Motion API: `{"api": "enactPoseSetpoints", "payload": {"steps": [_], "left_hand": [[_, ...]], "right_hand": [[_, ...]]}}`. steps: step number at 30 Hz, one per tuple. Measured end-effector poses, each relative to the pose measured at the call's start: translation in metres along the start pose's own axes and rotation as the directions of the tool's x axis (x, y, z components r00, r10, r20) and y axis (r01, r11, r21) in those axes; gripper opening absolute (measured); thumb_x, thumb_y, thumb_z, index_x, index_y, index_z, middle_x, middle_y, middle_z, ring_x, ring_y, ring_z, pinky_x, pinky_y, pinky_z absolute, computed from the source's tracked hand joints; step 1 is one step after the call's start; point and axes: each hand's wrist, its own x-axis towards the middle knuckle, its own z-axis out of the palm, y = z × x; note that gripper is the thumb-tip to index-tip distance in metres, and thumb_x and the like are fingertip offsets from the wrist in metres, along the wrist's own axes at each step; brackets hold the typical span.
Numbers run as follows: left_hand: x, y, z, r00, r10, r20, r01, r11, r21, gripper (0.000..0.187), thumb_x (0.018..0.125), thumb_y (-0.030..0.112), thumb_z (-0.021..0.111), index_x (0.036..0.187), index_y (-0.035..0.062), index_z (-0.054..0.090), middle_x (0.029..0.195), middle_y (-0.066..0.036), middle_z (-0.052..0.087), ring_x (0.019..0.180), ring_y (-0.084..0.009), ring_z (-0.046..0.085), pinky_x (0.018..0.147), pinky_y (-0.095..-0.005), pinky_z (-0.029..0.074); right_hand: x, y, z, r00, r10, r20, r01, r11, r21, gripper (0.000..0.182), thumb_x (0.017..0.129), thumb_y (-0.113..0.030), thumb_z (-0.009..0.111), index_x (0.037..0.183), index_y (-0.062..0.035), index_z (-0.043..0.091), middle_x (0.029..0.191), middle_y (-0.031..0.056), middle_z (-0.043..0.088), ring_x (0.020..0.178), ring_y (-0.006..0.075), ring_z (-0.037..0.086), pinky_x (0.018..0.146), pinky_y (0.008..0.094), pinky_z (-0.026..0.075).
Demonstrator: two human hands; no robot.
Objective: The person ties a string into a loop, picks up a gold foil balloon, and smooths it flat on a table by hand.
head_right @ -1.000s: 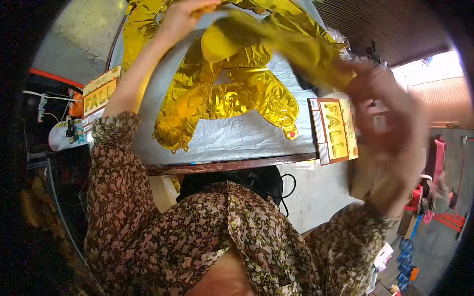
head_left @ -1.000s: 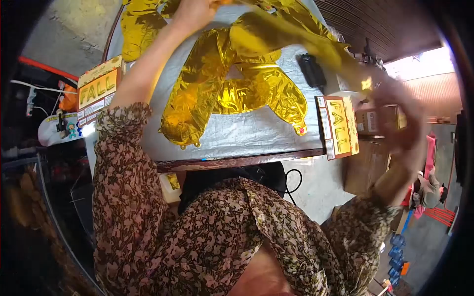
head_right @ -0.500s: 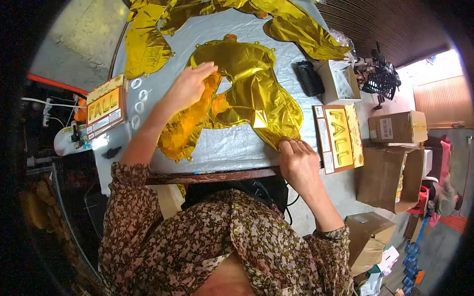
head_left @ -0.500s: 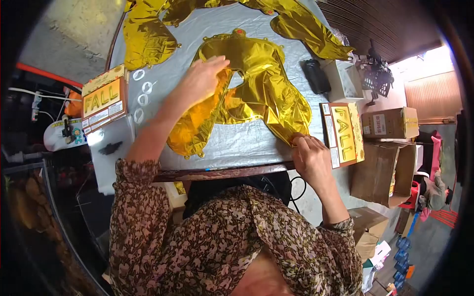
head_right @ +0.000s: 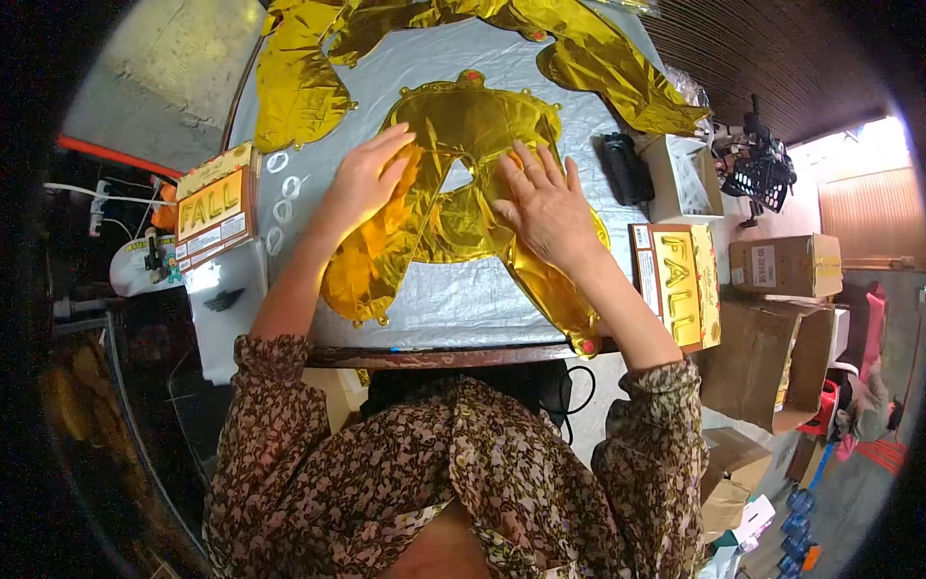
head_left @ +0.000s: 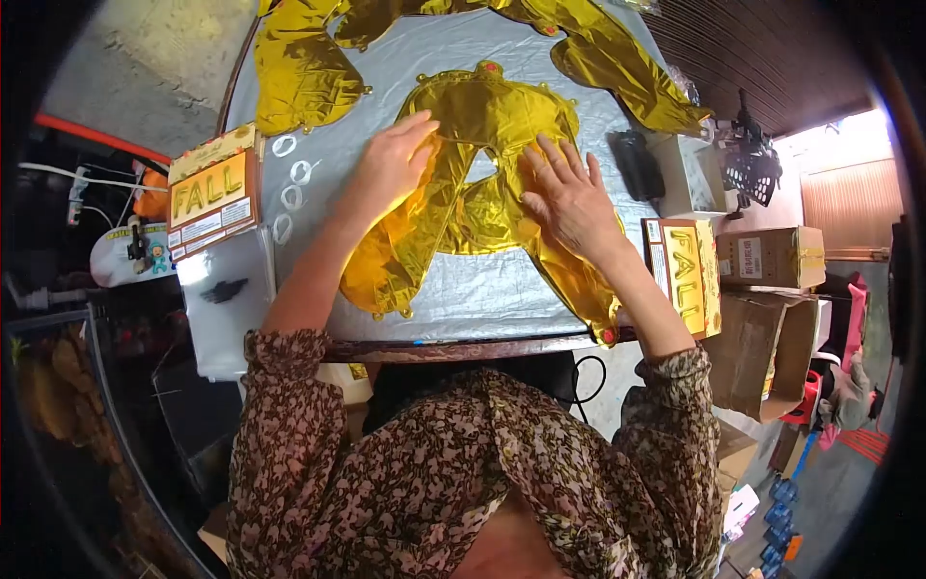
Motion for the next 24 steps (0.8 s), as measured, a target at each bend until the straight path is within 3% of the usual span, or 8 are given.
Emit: {"api": "enactPoseSetpoints", "payload": {"steps": [2, 6, 11, 16, 22, 24], "left_hand": [[-0.008, -0.004, -0.008, 0.998, 0.006, -0.062, -0.003, 0.999, 0.051, 0.038, 0.095, 0.014, 0.066, 0.130, -0.0004, 0.062, 0.140, -0.021, 0.060, 0.124, -0.0396, 0.060, 0.104, -0.0408, 0.049], [-0.015, -0.004, -0.008, 0.997, -0.023, -0.080, 0.029, 0.997, 0.077, 0.037, 0.091, 0.014, 0.070, 0.125, -0.0015, 0.066, 0.138, -0.020, 0.061, 0.120, -0.0386, 0.062, 0.101, -0.0410, 0.052], [0.014, -0.021, -0.012, 0.987, -0.035, -0.156, 0.056, 0.989, 0.133, 0.032, 0.092, 0.020, 0.070, 0.115, -0.0010, 0.069, 0.118, -0.019, 0.069, 0.109, -0.0398, 0.065, 0.093, -0.0442, 0.053], [0.106, -0.033, 0.004, 0.994, -0.074, -0.074, 0.087, 0.978, 0.190, 0.031, 0.093, 0.024, 0.070, 0.115, 0.0033, 0.071, 0.110, -0.020, 0.069, 0.106, -0.0396, 0.064, 0.093, -0.0449, 0.052], [0.168, -0.051, 0.052, 0.993, -0.089, -0.074, 0.102, 0.975, 0.196, 0.034, 0.085, 0.031, 0.078, 0.109, 0.0075, 0.075, 0.110, -0.019, 0.068, 0.104, -0.0391, 0.064, 0.092, -0.0452, 0.051], [0.175, -0.050, 0.053, 0.983, -0.183, 0.032, 0.173, 0.965, 0.195, 0.029, 0.080, 0.026, 0.080, 0.105, 0.0123, 0.078, 0.117, -0.018, 0.064, 0.117, -0.0367, 0.060, 0.098, -0.0448, 0.051]], "right_hand": [[0.004, 0.002, 0.006, 0.999, 0.015, 0.043, -0.014, 1.000, -0.025, 0.064, 0.103, -0.045, 0.052, 0.157, -0.0156, 0.036, 0.163, 0.0122, 0.033, 0.150, 0.0372, 0.031, 0.120, 0.0583, 0.026], [0.004, -0.002, 0.010, 0.996, 0.054, 0.074, -0.053, 0.998, -0.017, 0.067, 0.101, -0.047, 0.054, 0.157, -0.0151, 0.036, 0.163, 0.0128, 0.033, 0.151, 0.0365, 0.030, 0.119, 0.0596, 0.027], [0.001, -0.008, 0.006, 0.989, 0.105, 0.106, -0.103, 0.994, -0.024, 0.068, 0.101, -0.048, 0.055, 0.157, -0.0148, 0.036, 0.163, 0.0125, 0.032, 0.151, 0.0361, 0.029, 0.118, 0.0617, 0.027], [0.001, -0.006, 0.004, 0.990, 0.101, 0.097, -0.102, 0.995, 0.003, 0.068, 0.099, -0.048, 0.058, 0.155, -0.0145, 0.039, 0.163, 0.0125, 0.033, 0.151, 0.0359, 0.029, 0.118, 0.0622, 0.027], [0.000, -0.008, 0.005, 0.990, 0.116, 0.078, -0.119, 0.992, 0.043, 0.070, 0.097, -0.050, 0.061, 0.155, -0.0148, 0.041, 0.163, 0.0123, 0.034, 0.151, 0.0364, 0.030, 0.117, 0.0638, 0.026], [-0.001, -0.008, 0.008, 0.989, 0.127, 0.072, -0.131, 0.990, 0.048, 0.070, 0.097, -0.050, 0.060, 0.155, -0.0151, 0.040, 0.163, 0.0120, 0.033, 0.151, 0.0365, 0.030, 0.118, 0.0639, 0.025]]}}
